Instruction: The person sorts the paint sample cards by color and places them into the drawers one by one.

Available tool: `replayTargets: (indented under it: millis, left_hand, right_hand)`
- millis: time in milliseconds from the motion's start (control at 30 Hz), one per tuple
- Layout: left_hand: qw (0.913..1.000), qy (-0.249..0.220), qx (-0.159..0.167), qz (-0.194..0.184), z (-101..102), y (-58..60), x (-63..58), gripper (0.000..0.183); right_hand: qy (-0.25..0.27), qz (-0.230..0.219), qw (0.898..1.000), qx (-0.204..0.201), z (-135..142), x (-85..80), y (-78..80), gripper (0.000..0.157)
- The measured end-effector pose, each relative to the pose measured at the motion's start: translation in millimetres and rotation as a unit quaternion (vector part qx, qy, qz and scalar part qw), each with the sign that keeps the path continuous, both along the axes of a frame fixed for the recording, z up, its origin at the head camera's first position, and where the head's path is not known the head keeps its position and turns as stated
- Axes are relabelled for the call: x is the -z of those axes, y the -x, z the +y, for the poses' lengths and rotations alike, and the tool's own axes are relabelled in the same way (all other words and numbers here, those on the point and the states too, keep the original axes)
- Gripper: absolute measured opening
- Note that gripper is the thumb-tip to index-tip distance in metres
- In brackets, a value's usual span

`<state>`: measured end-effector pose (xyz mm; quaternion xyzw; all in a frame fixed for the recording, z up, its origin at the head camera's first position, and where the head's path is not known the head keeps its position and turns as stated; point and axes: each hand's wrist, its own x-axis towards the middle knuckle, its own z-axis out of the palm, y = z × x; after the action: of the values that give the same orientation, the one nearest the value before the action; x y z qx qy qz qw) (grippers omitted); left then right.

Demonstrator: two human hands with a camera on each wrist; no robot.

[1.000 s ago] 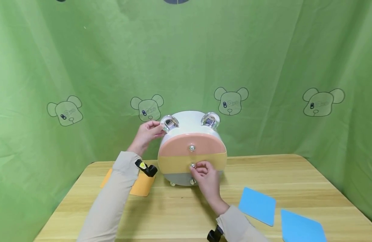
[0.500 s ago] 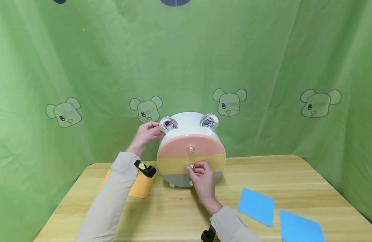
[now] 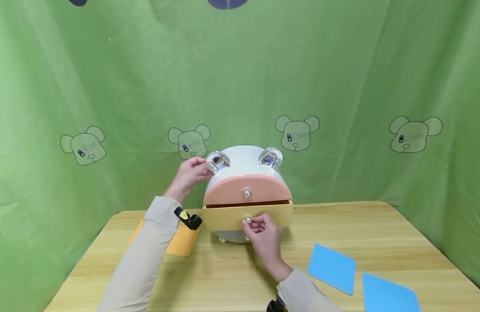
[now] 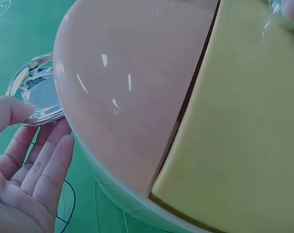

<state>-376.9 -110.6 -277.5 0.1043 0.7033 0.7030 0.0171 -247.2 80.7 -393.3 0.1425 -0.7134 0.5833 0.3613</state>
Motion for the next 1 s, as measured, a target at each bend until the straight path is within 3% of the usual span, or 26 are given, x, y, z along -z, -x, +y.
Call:
replayTargets:
  millis: [500, 833, 1000]
  left_hand:
    - [1.0000, 0.007, 0.006, 0.003, -0.4, 2.2, 1.7, 0.020]
    - [0.9995, 0.022, 0.022, 0.002, -2.5, 2.6, -1.0, 0.026]
    - [0.9989, 0.032, 0.033, 0.003, -4.4, 0.9, -2.8, 0.026]
  right_hand:
    - [-0.092, 0.101, 0.991, 0.006, 9.2, 1.0, -22.7, 0.029]
    - [-0.105, 0.107, 0.989, -0.005, 11.8, -3.9, -35.9, 0.029]
    - [-0.101, 0.107, 0.989, -0.004, 12.2, 4.5, -33.4, 0.030]
